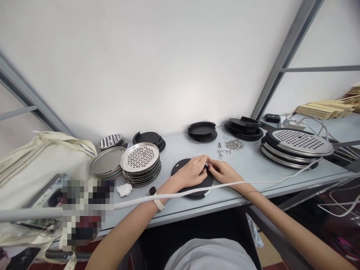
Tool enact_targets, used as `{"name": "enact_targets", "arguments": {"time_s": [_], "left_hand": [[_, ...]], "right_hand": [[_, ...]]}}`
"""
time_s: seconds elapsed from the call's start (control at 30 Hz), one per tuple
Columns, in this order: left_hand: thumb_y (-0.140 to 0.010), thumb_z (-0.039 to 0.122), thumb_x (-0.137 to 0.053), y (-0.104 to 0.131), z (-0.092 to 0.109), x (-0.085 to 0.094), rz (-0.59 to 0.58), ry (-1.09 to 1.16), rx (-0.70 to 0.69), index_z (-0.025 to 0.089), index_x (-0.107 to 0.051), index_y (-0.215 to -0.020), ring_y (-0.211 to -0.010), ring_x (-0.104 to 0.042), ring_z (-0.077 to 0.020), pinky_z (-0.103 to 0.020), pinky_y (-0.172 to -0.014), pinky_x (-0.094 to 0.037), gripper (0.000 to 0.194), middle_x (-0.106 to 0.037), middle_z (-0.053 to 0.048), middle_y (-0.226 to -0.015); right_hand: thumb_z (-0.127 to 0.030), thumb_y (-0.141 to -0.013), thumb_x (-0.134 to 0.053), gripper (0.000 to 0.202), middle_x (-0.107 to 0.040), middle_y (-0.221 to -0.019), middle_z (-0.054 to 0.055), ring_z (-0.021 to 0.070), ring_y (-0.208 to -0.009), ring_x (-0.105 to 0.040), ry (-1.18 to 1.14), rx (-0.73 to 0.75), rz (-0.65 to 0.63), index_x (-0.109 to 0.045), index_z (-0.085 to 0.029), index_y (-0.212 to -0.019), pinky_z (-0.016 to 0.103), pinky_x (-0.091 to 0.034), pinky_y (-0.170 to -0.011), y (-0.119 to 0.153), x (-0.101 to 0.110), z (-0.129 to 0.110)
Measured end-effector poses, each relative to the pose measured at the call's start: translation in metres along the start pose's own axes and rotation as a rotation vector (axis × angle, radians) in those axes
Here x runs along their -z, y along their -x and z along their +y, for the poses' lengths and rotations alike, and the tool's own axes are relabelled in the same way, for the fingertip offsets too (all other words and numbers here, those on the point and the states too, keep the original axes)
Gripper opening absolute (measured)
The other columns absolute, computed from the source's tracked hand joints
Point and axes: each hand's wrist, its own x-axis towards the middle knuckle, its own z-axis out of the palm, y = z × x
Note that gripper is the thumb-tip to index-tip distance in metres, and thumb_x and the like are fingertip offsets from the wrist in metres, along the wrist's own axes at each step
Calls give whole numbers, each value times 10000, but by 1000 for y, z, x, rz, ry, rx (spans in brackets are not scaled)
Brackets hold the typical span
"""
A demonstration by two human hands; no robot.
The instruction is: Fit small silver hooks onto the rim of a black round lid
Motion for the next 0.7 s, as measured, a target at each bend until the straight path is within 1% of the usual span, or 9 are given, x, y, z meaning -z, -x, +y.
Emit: {"name": "enact_targets", "arguments": {"time_s": [0.17, 0.33, 0.4, 0.5, 0.57, 0.7], "left_hand": [[-807, 82, -416, 0, -1, -2, 14, -12, 1, 186, -385, -1060, -998, -530, -217, -359, -877, -427, 275, -541, -82, -1057], [-807, 91, -418, -1, -1, -2, 16, -92, 0, 181, -380, -1048, -987, -537, -216, -361, -903, -388, 261, -558, -83, -1049], [-809, 94, -410, -1, 0, -2, 10, -117, 6, 182, -379, -1043, -988, -538, -216, -367, -911, -371, 252, -562, -81, -1040], [-814, 105, -404, -1, -1, -3, 10, -146, 13, 180, -381, -1024, -947, -541, -212, -363, -897, -365, 224, -562, -79, -1022], [-818, 112, -402, -1, -1, -3, 10, -161, 12, 180, -383, -1011, -912, -540, -208, -361, -887, -364, 206, -559, -78, -1012], [-823, 112, -390, 0, -2, -3, 7, -183, -5, 175, -387, -997, -891, -532, -200, -353, -880, -362, 185, -548, -75, -985]], "right_hand": [[-251, -892, -377, 255, -641, -679, 19, 145, -548, -542, -1, -5, -5, -620, -175, -876, 240, -392, -550, 0, -1, 0], [-261, -905, -365, 281, -663, -708, 27, 153, -562, -567, -7, -23, -22, -630, -169, -929, 245, -410, -556, 0, 0, 1], [-271, -914, -357, 299, -686, -768, 40, 168, -612, -602, -11, -25, -29, -625, -172, -1003, 255, -436, -591, 0, 0, 1], [-274, -921, -357, 315, -700, -933, 71, 198, -763, -645, -27, -5, -23, -597, -180, -1102, 285, -467, -699, 0, 0, 3], [-276, -922, -360, 309, -697, -966, 78, 207, -796, -647, -34, 0, -21, -596, -184, -1098, 296, -471, -726, 0, -1, 4], [-279, -920, -361, 289, -697, -869, 67, 197, -718, -636, -8, -8, -22, -615, -183, -1016, 284, -463, -677, 0, -1, 4]]}}
